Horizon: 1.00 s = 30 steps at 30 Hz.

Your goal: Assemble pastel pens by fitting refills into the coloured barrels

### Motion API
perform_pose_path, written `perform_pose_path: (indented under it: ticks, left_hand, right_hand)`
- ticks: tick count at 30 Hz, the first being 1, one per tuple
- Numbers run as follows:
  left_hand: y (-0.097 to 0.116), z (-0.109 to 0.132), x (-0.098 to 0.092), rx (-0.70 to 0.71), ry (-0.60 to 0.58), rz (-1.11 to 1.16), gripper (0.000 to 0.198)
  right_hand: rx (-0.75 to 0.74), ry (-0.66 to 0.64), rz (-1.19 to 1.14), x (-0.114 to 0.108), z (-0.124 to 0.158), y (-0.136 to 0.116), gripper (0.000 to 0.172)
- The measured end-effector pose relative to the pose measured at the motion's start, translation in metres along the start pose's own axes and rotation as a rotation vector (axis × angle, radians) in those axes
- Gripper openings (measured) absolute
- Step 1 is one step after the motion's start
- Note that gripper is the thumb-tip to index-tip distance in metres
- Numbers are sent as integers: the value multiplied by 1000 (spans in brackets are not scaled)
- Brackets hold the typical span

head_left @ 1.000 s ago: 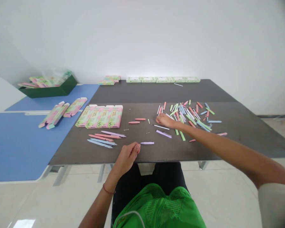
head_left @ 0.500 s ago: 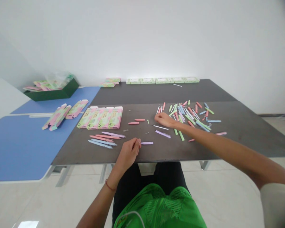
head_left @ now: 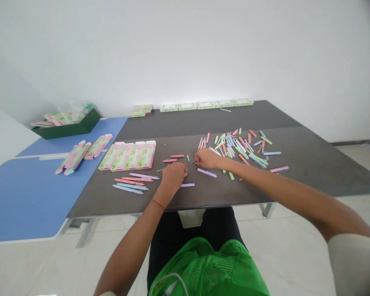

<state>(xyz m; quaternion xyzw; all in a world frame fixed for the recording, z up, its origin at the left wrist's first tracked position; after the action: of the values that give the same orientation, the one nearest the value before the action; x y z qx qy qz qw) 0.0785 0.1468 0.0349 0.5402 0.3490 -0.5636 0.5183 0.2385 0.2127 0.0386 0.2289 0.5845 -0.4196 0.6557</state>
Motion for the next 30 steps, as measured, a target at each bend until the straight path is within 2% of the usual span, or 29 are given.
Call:
perform_pose_path:
  ticks: [5, 8, 10, 13, 14, 17, 21, 24, 30]
  left_hand:
    - [1, -4, 2, 24, 8, 26, 14]
    - [4, 2, -10, 60, 59, 90, 14]
    - [5, 13, -21, 86, 102, 149, 15]
    - [9, 44, -39, 143, 171, 281, 13]
    - [11, 57, -46, 189, 239, 427, 12]
    - [21, 91, -58, 292, 334, 669, 4]
    - [34, 117, -67, 349, 437, 673, 9]
    - [39, 125, -72, 382, 497, 647, 10]
    - [42, 128, -76, 403, 511, 616, 12]
  right_hand:
    - [-10, 54, 42, -11, 9, -9, 16]
    - [-60, 126, 32, -26, 30, -15, 16]
    - [-135, 168, -12, -34, 53, -22, 12]
    - [-417, 427, -291, -48, 101, -39, 7]
    - [-462, 503, -339, -51, 116, -44, 9]
    - [-488, 621, -400, -53, 150, -55, 12]
    - [-499, 650, -354, -49, 171, -67, 17]
    - [-493, 693, -362, -49, 178, -72, 17]
    - [-455, 762, -347, -53, 185, -77, 17]
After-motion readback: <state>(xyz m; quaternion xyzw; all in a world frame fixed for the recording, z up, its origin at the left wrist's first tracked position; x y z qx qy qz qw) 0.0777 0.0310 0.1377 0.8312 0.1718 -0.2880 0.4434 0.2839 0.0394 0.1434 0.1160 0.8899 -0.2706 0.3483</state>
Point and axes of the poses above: each hand's wrist, its own z-axis away from the middle knuckle, its own x-axis out of the palm, y = z × x, the point moved 4 cm from there along -z, towards the middle knuckle, and after that the axes turned 6 degrees about -y, right-handed, at the moved point
